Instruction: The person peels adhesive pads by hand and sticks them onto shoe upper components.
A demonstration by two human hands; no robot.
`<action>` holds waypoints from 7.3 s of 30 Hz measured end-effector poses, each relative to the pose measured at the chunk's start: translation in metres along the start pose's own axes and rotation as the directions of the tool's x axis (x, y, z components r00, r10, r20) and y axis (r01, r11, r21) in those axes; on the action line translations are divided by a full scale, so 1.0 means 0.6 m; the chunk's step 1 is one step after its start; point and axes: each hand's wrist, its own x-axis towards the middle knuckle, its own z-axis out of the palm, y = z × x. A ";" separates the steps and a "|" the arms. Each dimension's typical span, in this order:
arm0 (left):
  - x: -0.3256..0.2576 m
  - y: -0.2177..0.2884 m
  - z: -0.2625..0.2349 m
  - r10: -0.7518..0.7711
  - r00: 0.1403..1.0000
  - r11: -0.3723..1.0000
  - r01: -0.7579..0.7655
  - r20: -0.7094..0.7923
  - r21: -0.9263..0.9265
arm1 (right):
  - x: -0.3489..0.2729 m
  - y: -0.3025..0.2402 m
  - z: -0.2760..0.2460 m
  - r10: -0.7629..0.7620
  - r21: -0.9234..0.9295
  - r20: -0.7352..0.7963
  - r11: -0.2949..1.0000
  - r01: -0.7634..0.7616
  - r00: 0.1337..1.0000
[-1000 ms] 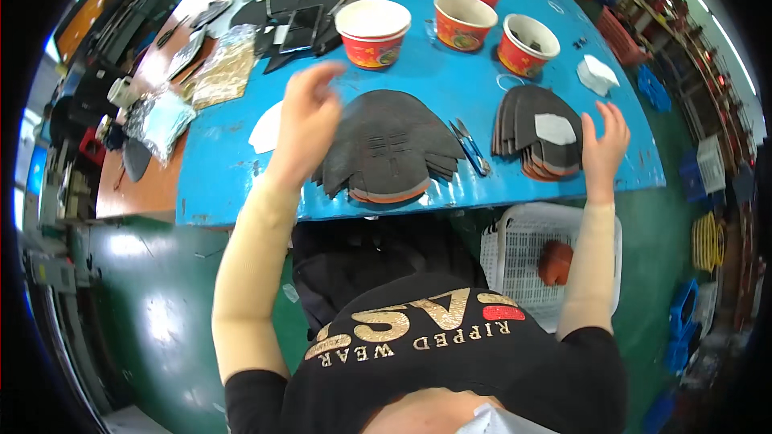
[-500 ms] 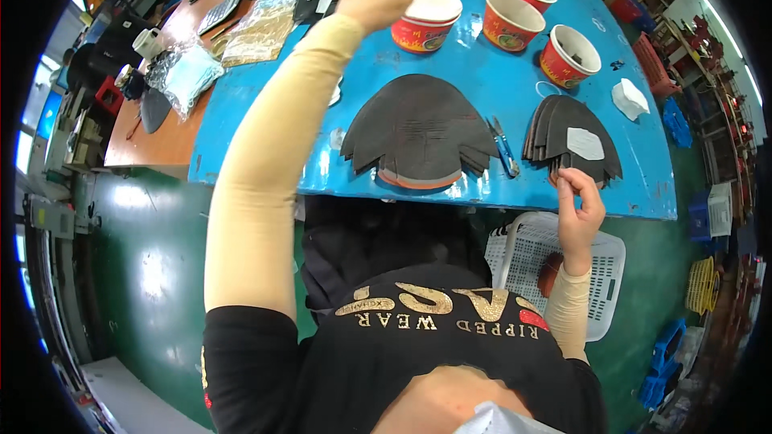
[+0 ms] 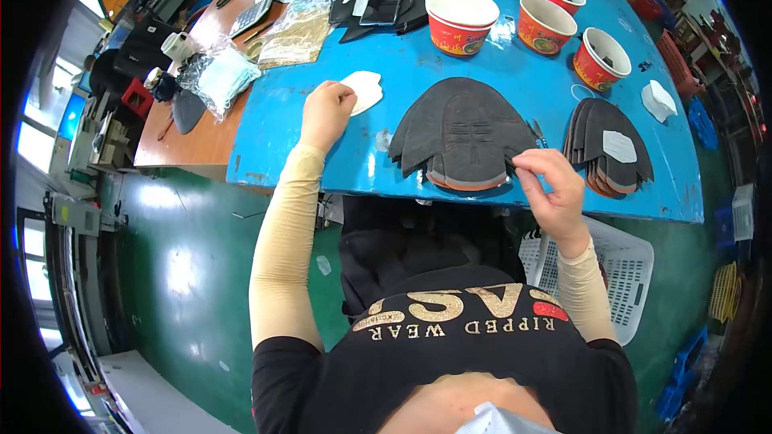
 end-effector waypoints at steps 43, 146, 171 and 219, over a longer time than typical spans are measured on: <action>-0.151 0.299 0.014 0.003 0.996 0.563 -0.077 -0.091 -0.823 | 0.027 -0.053 0.040 0.463 0.814 0.370 0.256 -0.521 0.806; -0.076 0.225 0.042 0.152 0.981 0.987 -0.145 -0.118 0.065 | 0.072 0.055 0.023 0.413 -0.220 0.014 0.890 -0.400 0.911; -0.134 0.166 -0.014 0.429 0.811 0.830 -0.528 0.397 0.182 | 0.029 0.051 -0.020 0.129 -0.349 0.219 0.936 -0.046 0.967; -0.151 0.329 0.000 0.460 0.872 0.721 -0.256 0.168 -0.644 | 0.010 0.040 -0.131 0.320 0.061 -0.447 0.943 -0.328 0.835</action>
